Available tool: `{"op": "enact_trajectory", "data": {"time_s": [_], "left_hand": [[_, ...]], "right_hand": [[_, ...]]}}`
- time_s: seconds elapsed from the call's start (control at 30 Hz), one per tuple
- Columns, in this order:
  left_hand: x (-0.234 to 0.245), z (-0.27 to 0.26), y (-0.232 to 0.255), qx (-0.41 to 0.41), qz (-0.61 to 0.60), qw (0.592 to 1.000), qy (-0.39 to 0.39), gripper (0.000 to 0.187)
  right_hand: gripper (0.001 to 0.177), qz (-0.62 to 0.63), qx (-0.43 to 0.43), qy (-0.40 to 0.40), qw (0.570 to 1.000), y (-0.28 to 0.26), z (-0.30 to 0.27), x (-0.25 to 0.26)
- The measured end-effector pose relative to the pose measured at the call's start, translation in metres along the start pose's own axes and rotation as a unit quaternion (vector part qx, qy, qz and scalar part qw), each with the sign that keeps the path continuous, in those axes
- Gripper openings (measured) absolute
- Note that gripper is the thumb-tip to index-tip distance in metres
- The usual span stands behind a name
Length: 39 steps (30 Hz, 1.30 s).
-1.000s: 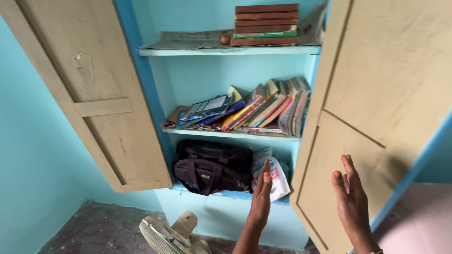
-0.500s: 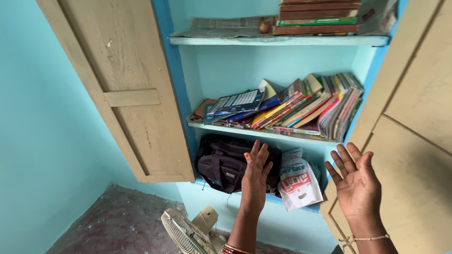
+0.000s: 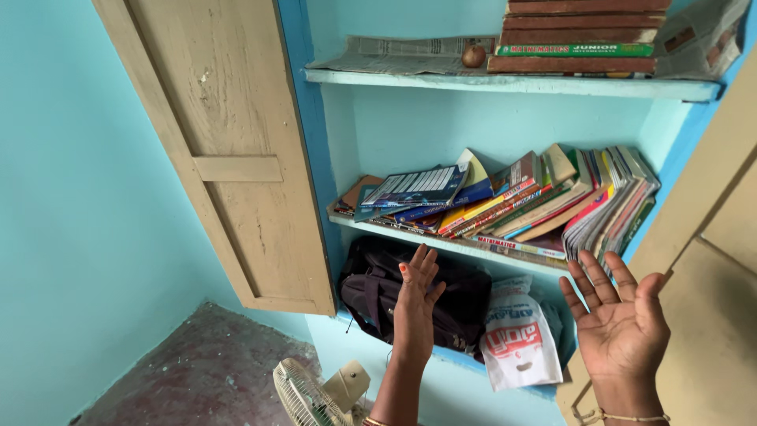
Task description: The person organizes notebooks by taking them from a shelf one by one, turning them over, and placing them onto a bed by hand.
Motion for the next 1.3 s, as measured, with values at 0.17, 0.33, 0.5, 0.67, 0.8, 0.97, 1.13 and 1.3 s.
{"op": "enact_trajectory", "data": {"time_s": [0.17, 0.33, 0.5, 0.67, 0.8, 0.97, 1.13, 1.3], "left_hand": [[-0.019, 0.03, -0.02, 0.006, -0.011, 1.0, 0.027, 0.086], [-0.039, 0.048, -0.033, 0.008, 0.011, 0.999, 0.04, 0.087], [-0.036, 0.058, -0.038, 0.005, 0.028, 0.997, 0.065, 0.09], [-0.027, 0.07, -0.036, 0.01, 0.037, 0.996, 0.086, 0.09], [-0.019, 0.078, -0.035, -0.003, 0.037, 0.994, 0.099, 0.09], [-0.007, 0.096, -0.037, -0.022, -0.001, 0.995, 0.096, 0.085], [0.006, 0.121, -0.047, -0.016, -0.037, 0.994, 0.102, 0.086], [0.021, 0.152, -0.055, 0.003, -0.082, 0.991, 0.102, 0.087]], "right_hand": [[0.082, -0.006, 0.0, -0.016, 1.0, -0.003, 0.033, 0.014], [0.082, 0.0, -0.011, -0.039, 0.999, -0.006, 0.067, 0.026], [0.079, 0.007, -0.028, -0.05, 0.998, 0.0, 0.093, 0.027], [0.077, 0.009, -0.041, -0.069, 0.997, 0.012, 0.107, 0.017], [0.075, 0.02, -0.056, -0.097, 0.994, 0.023, 0.119, 0.008], [0.074, 0.016, -0.062, -0.095, 0.993, 0.04, 0.132, -0.004], [0.075, -0.002, -0.072, -0.107, 0.992, 0.059, 0.15, -0.013], [0.076, -0.013, -0.08, -0.095, 0.992, 0.086, 0.174, -0.022]]}}
Point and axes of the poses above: each hand's wrist, its own z-axis towards the middle knuckle, its own x-axis out of the back of the hand, y = z × x, the point moved 2 cm from there along z, towards the middle knuckle, and after that the axes turned 12 degrees about z, right-handed, at the moved point
